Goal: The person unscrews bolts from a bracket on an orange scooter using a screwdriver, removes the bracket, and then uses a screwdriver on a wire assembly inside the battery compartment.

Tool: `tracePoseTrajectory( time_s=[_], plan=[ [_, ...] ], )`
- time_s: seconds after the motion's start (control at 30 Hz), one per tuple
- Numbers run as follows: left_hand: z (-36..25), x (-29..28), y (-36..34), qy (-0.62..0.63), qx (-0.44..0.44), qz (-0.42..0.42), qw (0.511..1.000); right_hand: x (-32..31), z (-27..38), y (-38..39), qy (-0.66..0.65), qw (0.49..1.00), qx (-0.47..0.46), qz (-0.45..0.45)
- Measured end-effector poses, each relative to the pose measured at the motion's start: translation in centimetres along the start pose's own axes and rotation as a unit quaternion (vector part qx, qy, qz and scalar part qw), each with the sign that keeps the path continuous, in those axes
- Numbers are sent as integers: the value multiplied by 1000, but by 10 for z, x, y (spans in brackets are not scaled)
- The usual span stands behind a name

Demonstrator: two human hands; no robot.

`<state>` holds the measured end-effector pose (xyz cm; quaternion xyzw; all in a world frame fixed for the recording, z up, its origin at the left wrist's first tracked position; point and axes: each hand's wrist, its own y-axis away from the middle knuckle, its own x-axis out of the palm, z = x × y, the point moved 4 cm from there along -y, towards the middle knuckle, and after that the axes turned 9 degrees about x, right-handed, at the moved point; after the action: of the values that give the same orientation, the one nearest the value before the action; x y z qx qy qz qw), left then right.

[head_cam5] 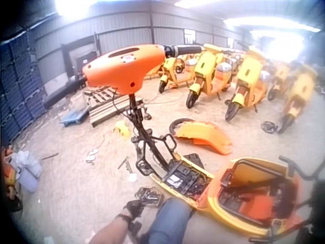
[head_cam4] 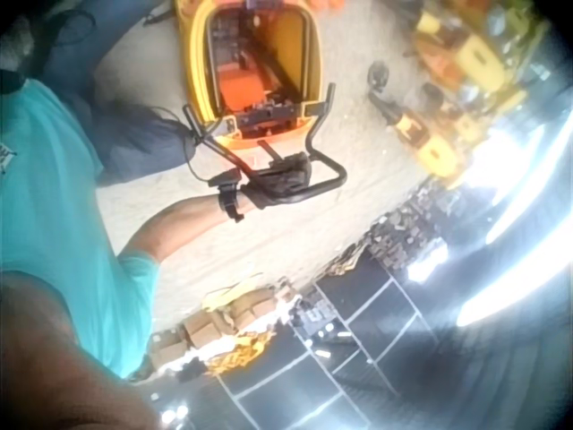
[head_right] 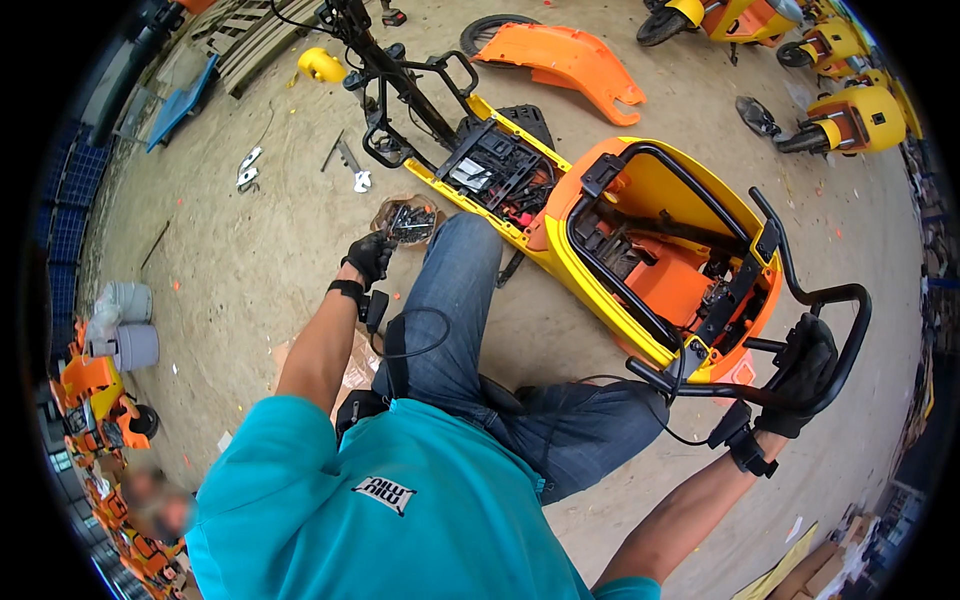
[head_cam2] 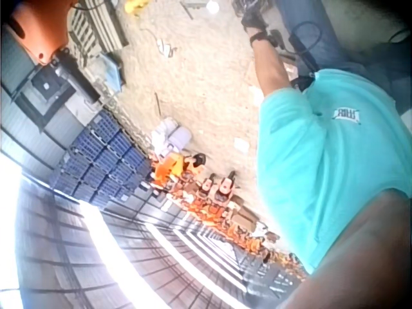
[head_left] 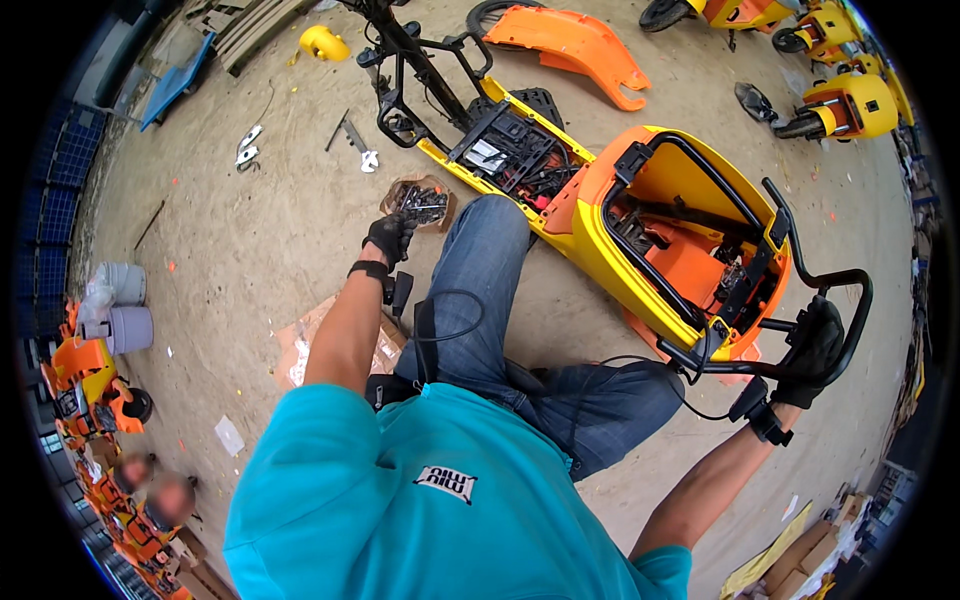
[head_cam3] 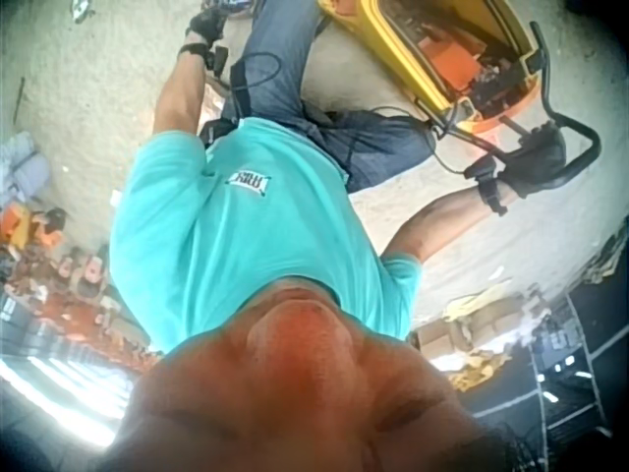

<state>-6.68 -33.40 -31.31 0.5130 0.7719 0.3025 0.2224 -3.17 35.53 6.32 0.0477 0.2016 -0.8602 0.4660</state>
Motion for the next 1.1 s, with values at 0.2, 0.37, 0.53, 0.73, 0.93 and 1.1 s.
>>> tracePoseTrajectory(
  time_s=[0.2,0.37,0.53,0.73,0.93,1.1],
  plan=[
    [-59,65,90,4,302,231,925,-20,-21,0,-24,996,57,72],
    [-144,150,233,-91,263,353,893,-14,-19,38,-61,997,47,10],
    [-133,225,304,-32,256,484,836,-3,25,108,118,983,65,-122],
    [-175,314,360,-81,518,480,704,22,29,181,22,981,149,-125],
    [-166,393,360,-114,552,493,663,45,20,206,70,983,165,-43],
    [-144,405,352,-128,538,526,646,40,18,197,42,985,157,-60]
  ],
)
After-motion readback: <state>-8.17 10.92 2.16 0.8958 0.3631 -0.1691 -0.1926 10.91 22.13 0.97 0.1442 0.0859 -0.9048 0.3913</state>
